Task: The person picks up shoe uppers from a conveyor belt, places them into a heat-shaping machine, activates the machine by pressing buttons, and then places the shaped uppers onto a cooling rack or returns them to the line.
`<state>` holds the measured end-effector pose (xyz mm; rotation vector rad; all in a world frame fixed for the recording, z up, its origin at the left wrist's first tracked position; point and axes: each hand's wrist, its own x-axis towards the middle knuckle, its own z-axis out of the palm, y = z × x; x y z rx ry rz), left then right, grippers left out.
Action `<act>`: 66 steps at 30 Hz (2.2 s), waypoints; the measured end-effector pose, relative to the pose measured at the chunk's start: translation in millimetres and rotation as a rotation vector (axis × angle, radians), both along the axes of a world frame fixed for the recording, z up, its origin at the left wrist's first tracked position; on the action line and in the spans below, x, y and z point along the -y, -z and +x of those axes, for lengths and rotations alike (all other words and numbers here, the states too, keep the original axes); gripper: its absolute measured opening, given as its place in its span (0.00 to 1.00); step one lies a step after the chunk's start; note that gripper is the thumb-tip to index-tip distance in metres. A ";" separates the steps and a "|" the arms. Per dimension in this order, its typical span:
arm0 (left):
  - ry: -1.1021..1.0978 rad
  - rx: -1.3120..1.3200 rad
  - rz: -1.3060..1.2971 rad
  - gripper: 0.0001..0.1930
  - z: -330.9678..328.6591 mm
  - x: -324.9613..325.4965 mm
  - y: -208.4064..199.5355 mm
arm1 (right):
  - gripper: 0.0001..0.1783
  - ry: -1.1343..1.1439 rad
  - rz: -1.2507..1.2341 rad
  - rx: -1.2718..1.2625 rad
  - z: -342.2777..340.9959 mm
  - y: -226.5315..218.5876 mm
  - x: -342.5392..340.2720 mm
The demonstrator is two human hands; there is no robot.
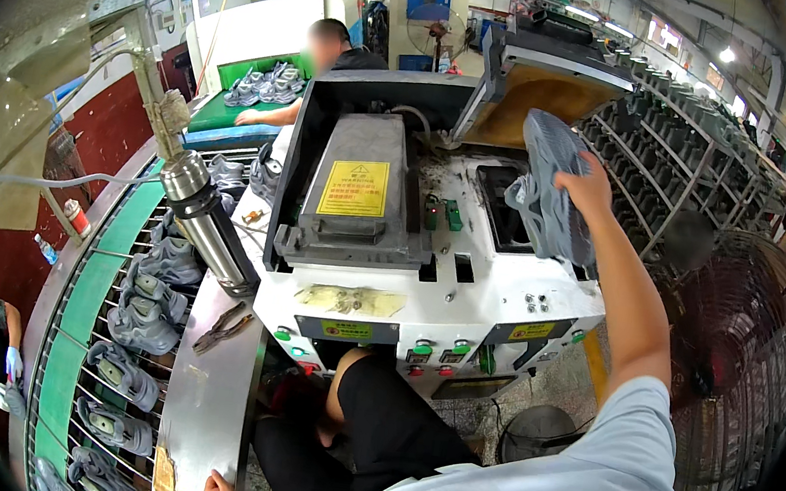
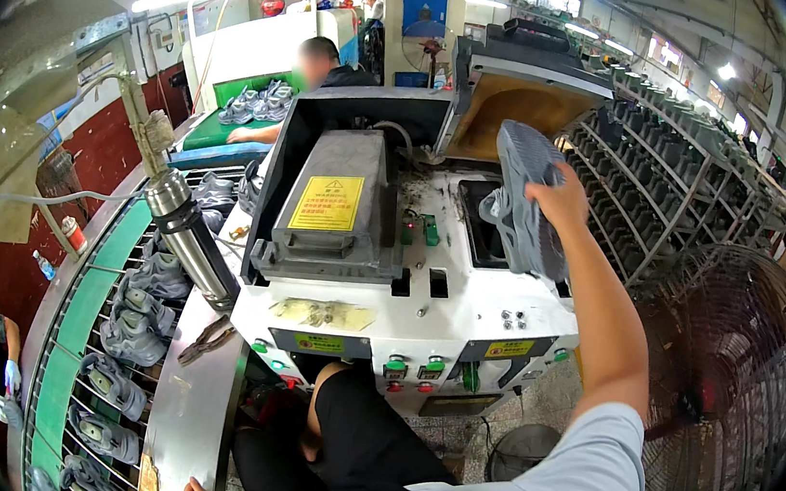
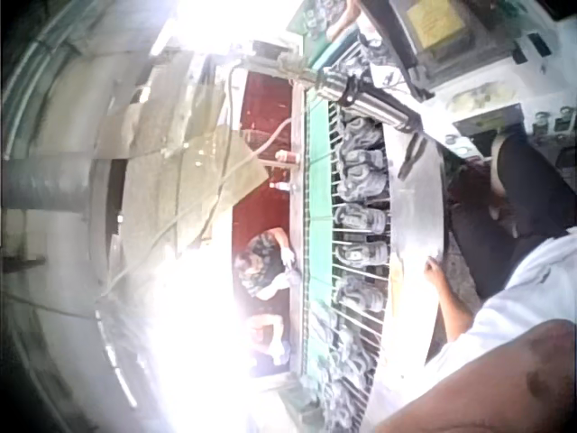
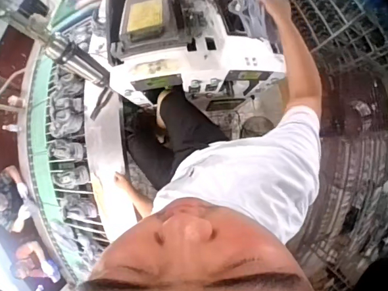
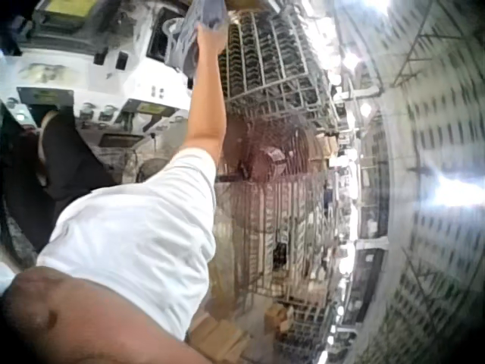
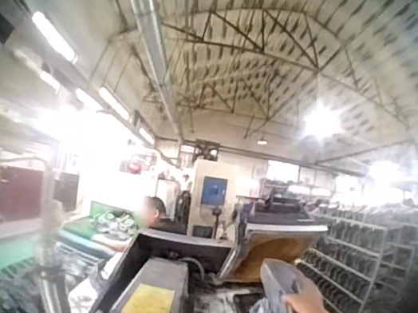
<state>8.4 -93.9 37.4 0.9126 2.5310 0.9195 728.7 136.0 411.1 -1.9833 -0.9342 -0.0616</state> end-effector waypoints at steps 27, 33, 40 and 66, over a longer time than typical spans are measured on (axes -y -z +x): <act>0.274 0.292 0.308 0.19 132.5 -72.4 0.9 | 0.45 0.051 -0.557 0.051 70.1 112.7 -154.1; 0.889 0.246 -0.105 0.15 279.8 -95.4 -30.2 | 0.33 -0.107 -0.124 0.647 78.8 178.5 -67.7; 1.522 0.233 0.003 0.14 395.9 -123.8 -46.2 | 0.11 -1.048 0.150 0.599 3.0 233.8 145.7; 2.099 1.544 -0.567 0.14 568.4 3.6 -106.6 | 0.18 -1.331 -1.015 0.280 -46.0 407.7 114.6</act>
